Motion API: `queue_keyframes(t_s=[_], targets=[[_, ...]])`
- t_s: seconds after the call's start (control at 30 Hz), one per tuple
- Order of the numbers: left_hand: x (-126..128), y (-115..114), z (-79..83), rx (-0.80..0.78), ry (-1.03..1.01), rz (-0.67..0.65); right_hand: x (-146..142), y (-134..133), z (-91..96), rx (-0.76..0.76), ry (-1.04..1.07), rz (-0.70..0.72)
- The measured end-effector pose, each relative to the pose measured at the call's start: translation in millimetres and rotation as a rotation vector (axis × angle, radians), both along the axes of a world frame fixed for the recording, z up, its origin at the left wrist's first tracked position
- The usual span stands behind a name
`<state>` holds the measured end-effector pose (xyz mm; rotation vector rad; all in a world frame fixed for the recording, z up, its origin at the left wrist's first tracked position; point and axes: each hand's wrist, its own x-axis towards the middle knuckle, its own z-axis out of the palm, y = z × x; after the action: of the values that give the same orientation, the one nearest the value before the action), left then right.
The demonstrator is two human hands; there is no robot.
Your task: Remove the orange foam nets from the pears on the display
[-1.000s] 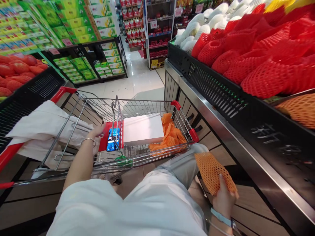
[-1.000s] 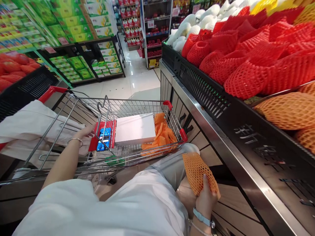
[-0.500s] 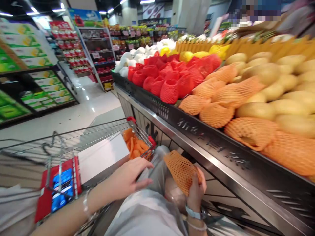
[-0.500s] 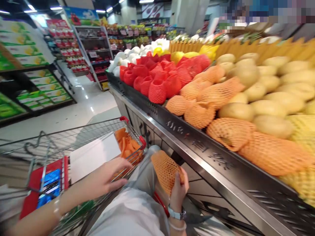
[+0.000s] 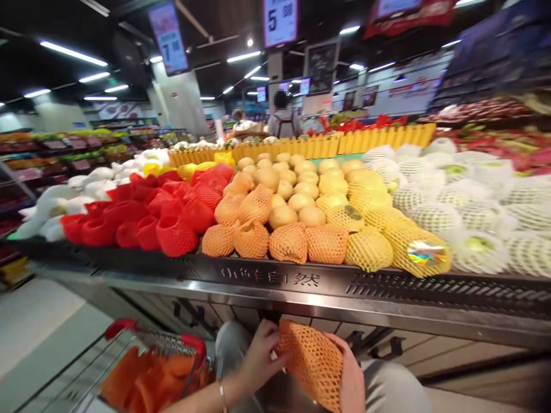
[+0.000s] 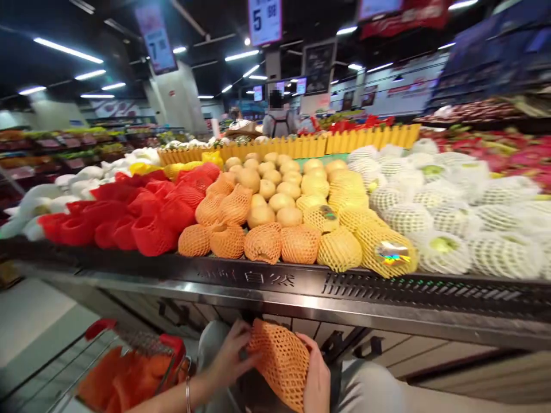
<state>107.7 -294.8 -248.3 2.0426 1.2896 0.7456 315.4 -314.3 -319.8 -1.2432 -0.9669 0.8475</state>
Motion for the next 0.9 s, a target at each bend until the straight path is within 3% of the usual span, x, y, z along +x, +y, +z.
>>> queue_keyframes(t_s=[0.07, 0.1, 0.23, 0.33, 0.43, 0.7, 0.9], targets=[[-6.2, 5.3, -10.9, -0.008, -0.008, -0.199, -8.8, 1.4, 7.1, 0.006, -0.082, -0.065], [-9.4, 7.3, -15.6, -0.043, -0.044, -0.236, -14.4, 1.8, 11.2, 0.009, -0.116, -0.081], [-14.5, 8.2, -22.0, -0.337, -0.393, -0.154, -37.4, 3.3, 24.2, 0.034, -0.219, -0.072], [-11.4, 2.3, -16.8, -0.538, -0.631, -0.263, -54.4, 4.8, 27.3, 0.067, -0.272, -0.072], [-9.1, -3.3, -15.8, -0.577, -0.718, -0.304, -69.2, 5.1, 26.8, 0.124, -0.317, -0.024], [-14.6, 13.5, -38.4, -0.597, -0.847, -0.126, -80.1, 2.8, 33.8, 0.173, -0.346, 0.152], [-27.7, 21.2, -20.6, -0.597, -1.016, 0.136, -60.8, 19.6, 45.1, 0.135, -0.269, 0.089]])
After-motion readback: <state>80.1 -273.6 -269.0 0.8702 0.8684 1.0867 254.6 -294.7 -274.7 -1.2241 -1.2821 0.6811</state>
